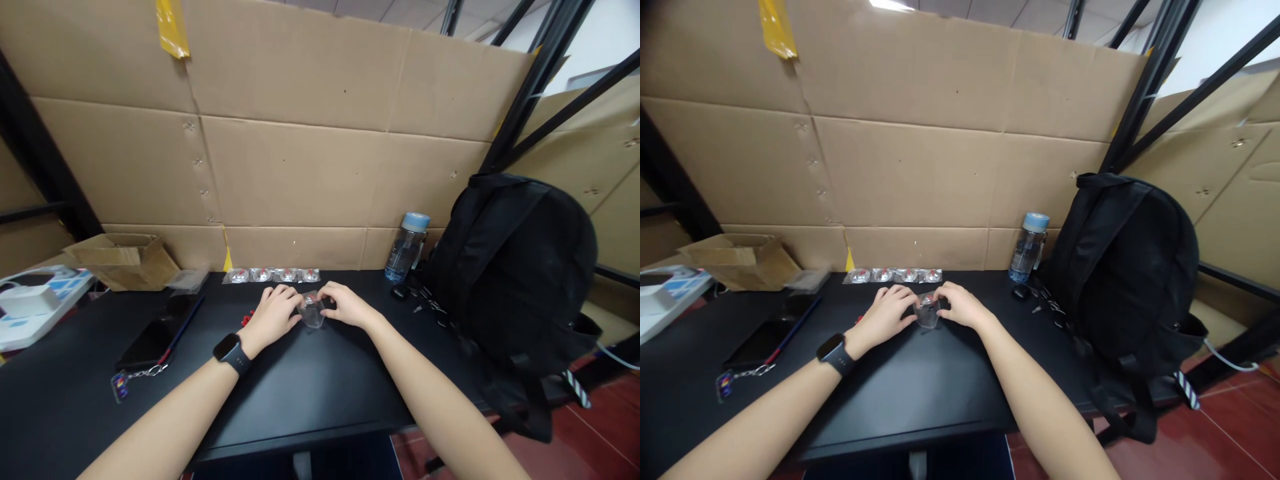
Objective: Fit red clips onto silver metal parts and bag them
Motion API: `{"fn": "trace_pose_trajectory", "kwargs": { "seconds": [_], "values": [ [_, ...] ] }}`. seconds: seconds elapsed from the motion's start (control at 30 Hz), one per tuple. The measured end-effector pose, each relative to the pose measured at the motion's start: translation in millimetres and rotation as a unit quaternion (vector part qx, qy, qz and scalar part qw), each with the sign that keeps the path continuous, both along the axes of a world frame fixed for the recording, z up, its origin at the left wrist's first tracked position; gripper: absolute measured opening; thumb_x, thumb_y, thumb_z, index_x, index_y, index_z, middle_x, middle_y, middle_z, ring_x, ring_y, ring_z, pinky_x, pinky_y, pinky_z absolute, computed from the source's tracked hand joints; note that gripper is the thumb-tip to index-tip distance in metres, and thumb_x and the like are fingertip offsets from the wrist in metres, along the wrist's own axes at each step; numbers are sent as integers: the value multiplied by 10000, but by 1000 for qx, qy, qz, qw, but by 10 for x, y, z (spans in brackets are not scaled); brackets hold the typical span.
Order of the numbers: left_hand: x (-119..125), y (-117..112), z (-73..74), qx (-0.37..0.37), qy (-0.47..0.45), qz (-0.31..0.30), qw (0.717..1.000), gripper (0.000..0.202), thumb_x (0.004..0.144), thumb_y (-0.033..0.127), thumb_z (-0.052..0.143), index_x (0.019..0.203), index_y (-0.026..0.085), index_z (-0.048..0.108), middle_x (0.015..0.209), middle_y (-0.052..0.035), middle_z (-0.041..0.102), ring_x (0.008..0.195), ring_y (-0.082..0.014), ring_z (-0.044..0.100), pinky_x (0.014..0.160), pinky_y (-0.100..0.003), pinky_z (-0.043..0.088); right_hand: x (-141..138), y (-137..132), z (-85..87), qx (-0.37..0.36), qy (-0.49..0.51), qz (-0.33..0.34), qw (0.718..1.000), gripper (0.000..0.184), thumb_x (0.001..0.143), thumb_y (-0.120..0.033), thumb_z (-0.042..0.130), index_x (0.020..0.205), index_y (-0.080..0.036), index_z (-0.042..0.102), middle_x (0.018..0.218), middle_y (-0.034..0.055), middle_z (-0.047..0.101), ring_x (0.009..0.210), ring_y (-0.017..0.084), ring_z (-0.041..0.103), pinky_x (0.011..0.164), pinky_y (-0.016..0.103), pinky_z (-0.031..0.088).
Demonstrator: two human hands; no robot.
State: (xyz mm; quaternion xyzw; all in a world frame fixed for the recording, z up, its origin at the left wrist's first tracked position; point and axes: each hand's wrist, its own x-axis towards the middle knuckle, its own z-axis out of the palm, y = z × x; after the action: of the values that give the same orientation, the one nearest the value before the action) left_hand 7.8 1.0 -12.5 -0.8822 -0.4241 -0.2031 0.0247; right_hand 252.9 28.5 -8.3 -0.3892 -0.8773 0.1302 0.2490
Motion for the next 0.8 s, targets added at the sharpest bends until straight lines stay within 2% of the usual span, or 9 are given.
{"fn": "trace_pose_trajectory", "kwargs": {
  "seconds": [0.07, 0.13, 0.23, 0.4, 0.47, 0.57, 0.63, 0.7, 0.8],
  "values": [
    [5, 12, -7, -3, -6, -5, 1000, 48, 910, 224, 598, 924, 232, 643, 1051, -52, 666, 1116, -260, 496, 920, -406, 317, -35, -1, -18, 8, 7, 4, 1000, 110, 817, -160, 729, 917, -195, 699, 997, 37, 628, 914, 166, 605, 837, 271, 459],
    [9, 21, -2, -8, -26, -1, 1000, 94, 930, 216, 557, 897, 230, 644, 1014, -47, 683, 1107, -250, 508, 922, -407, 310, -43, 7, -20, 15, 13, -3, 1000, 29, 852, -167, 694, 858, -190, 710, 956, 37, 653, 884, 161, 613, 826, 268, 455],
    [17, 38, 16, -32, -88, 36, 995, 117, 938, 237, 530, 912, 235, 645, 998, -39, 702, 1091, -237, 541, 934, -406, 317, -10, 37, -18, 0, 34, -38, 999, 60, 854, -190, 676, 831, -182, 730, 818, 15, 677, 730, 137, 597, 723, 245, 442],
    [15, 63, 47, -81, -179, 93, 976, 114, 895, 319, 578, 855, 232, 640, 1017, -17, 724, 1032, -239, 622, 903, -376, 380, 20, 79, -17, -94, 112, -110, 983, 161, 812, -304, 691, 822, -165, 771, 648, 2, 666, 602, 131, 563, 606, 236, 419],
    [13, 66, 49, -106, -208, 101, 967, 102, 882, 325, 585, 861, 232, 621, 983, -6, 737, 945, -218, 658, 851, -342, 406, -3, 78, -14, -134, 151, -107, 973, 181, 791, -318, 694, 806, -153, 767, 668, 19, 687, 606, 135, 577, 600, 238, 430],
    [17, 68, 35, -132, -251, 113, 952, 145, 858, 306, 598, 982, 247, 552, 917, 28, 755, 848, -188, 682, 824, -323, 414, -51, 74, -30, -181, 222, -81, 955, 149, 744, -290, 712, 757, -141, 719, 701, 35, 709, 638, 141, 617, 648, 246, 467],
    [22, 73, 20, -139, -268, 125, 945, 249, 844, 293, 605, 1060, 254, 485, 883, 46, 760, 820, -182, 687, 837, -329, 408, -75, 83, -67, -201, 268, -71, 940, 150, 704, -254, 727, 795, -155, 660, 708, 27, 717, 650, 145, 638, 667, 245, 479],
    [25, 81, 4, -136, -270, 132, 944, 295, 843, 285, 596, 1097, 255, 450, 870, 48, 763, 826, -184, 689, 858, -342, 395, -88, 94, -113, -204, 293, -78, 931, 278, 679, -226, 729, 917, -187, 589, 694, -3, 719, 617, 141, 635, 634, 233, 470],
    [29, 89, -18, -119, -234, 135, 955, 228, 853, 274, 574, 1066, 257, 493, 871, 29, 763, 929, -207, 675, 892, -372, 356, -97, 84, -149, -169, 261, -102, 945, 434, 691, -202, 698, 1081, -228, 510, 678, -47, 718, 551, 125, 591, 587, 209, 440]
  ]
}}
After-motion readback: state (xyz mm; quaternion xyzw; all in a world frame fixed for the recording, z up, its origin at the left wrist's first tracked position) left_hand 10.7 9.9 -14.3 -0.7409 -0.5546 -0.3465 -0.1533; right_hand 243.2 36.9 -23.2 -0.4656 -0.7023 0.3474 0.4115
